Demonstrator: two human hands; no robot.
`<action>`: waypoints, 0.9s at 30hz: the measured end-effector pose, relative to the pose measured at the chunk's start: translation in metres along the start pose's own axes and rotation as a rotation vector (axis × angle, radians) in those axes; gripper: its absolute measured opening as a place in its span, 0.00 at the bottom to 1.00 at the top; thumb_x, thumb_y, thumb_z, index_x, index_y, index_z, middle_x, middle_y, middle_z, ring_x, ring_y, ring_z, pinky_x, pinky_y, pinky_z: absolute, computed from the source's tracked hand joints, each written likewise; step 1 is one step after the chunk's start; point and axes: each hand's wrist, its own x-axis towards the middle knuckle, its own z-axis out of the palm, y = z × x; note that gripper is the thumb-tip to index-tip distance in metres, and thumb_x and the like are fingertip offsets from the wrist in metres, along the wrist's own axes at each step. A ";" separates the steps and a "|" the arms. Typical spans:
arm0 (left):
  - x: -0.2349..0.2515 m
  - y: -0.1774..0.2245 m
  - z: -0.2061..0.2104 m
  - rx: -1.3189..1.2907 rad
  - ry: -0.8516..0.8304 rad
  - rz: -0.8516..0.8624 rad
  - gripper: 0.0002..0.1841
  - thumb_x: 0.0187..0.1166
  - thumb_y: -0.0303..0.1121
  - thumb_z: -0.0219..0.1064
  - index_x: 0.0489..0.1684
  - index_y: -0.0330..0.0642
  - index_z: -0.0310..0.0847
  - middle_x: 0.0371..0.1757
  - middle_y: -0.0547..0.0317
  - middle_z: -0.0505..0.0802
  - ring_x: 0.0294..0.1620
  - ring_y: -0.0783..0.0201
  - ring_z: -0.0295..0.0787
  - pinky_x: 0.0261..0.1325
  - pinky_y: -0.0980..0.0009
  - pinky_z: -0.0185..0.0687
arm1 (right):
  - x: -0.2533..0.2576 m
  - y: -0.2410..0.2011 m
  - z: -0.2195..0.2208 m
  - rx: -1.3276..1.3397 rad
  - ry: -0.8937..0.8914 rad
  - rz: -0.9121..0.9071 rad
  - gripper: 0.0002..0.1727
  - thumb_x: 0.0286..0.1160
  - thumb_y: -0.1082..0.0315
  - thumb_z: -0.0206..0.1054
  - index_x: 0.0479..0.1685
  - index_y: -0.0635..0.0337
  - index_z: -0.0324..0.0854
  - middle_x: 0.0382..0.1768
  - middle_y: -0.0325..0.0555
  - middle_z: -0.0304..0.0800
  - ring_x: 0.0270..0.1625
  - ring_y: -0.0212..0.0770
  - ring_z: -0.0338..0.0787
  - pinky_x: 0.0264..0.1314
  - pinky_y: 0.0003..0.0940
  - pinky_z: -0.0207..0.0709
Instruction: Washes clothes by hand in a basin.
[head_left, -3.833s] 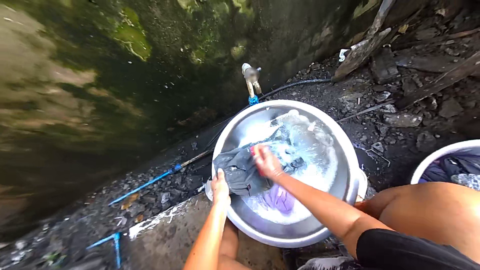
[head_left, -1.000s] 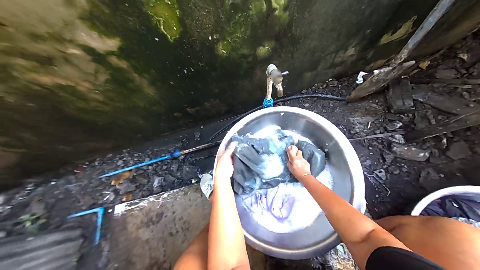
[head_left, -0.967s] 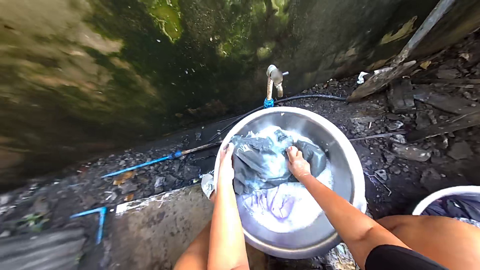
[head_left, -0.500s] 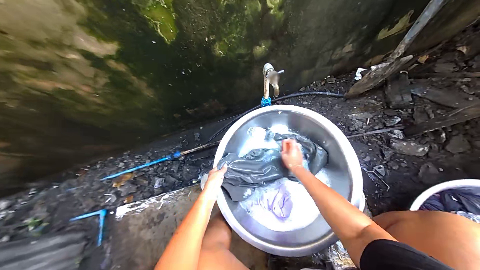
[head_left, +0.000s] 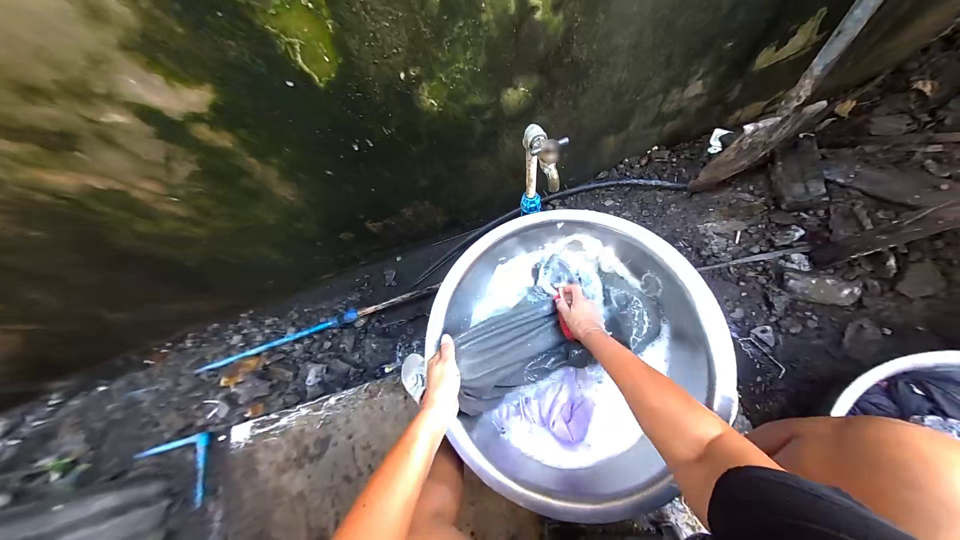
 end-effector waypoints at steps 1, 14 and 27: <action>0.005 -0.006 0.002 -0.017 -0.012 -0.035 0.31 0.97 0.48 0.38 0.78 0.28 0.71 0.80 0.33 0.77 0.82 0.48 0.72 0.83 0.48 0.65 | -0.015 -0.019 0.003 0.094 0.001 -0.031 0.30 0.88 0.52 0.55 0.85 0.55 0.68 0.69 0.58 0.87 0.72 0.58 0.87 0.75 0.60 0.77; -0.031 0.047 -0.010 -0.214 -0.142 0.013 0.25 0.96 0.45 0.46 0.69 0.32 0.76 0.61 0.44 0.88 0.61 0.59 0.86 0.65 0.58 0.82 | -0.006 0.027 0.015 -0.096 -0.005 -0.200 0.29 0.92 0.53 0.48 0.83 0.59 0.72 0.78 0.60 0.80 0.82 0.58 0.78 0.86 0.58 0.66; 0.016 0.000 0.022 -0.077 -0.047 -0.124 0.31 0.96 0.50 0.40 0.78 0.31 0.72 0.79 0.34 0.78 0.81 0.46 0.73 0.81 0.44 0.68 | -0.083 -0.076 0.088 0.120 -0.180 -0.361 0.33 0.88 0.50 0.54 0.90 0.51 0.64 0.74 0.59 0.83 0.69 0.58 0.88 0.71 0.60 0.80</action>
